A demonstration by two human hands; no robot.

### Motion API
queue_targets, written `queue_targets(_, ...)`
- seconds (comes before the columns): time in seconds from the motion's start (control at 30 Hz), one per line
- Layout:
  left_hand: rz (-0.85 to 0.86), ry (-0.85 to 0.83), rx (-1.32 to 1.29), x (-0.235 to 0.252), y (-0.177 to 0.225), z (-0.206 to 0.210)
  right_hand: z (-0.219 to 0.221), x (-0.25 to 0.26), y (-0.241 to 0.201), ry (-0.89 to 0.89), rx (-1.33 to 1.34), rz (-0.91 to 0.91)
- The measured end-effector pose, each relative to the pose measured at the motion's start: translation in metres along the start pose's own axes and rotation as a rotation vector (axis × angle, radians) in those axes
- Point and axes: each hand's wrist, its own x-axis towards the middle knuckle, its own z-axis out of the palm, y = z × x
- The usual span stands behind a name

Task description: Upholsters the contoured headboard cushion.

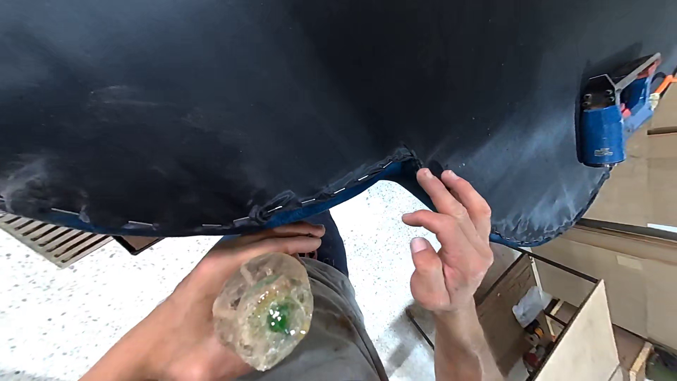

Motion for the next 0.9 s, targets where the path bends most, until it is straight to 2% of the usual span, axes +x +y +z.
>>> queue_targets(0.13, -0.005, -0.004, -0.038, 0.0, 0.001, 0.0, 0.003, 0.007, -0.005, -0.078, -0.069, 0.031)
queue_targets(0.33, -0.008, 0.0, -0.05, -0.001, 0.0, 0.001, -0.009, 0.0, -0.003, 0.055, 0.007, 0.052)
queue_targets(0.47, -0.004, -0.004, -0.029, 0.0, 0.0, 0.001, 0.0, 0.001, -0.007, -0.006, -0.045, -0.009)
queue_targets(0.6, 0.006, -0.011, -0.018, 0.0, -0.001, 0.0, 0.004, 0.008, -0.01, -0.093, -0.089, 0.046)
queue_targets(0.73, 0.017, -0.011, -0.035, 0.001, 0.001, -0.001, -0.01, 0.002, -0.003, 0.022, 0.118, 0.088)
queue_targets(0.9, 0.006, -0.018, -0.007, 0.002, 0.002, -0.002, -0.002, -0.004, -0.008, 0.017, 0.016, 0.056)
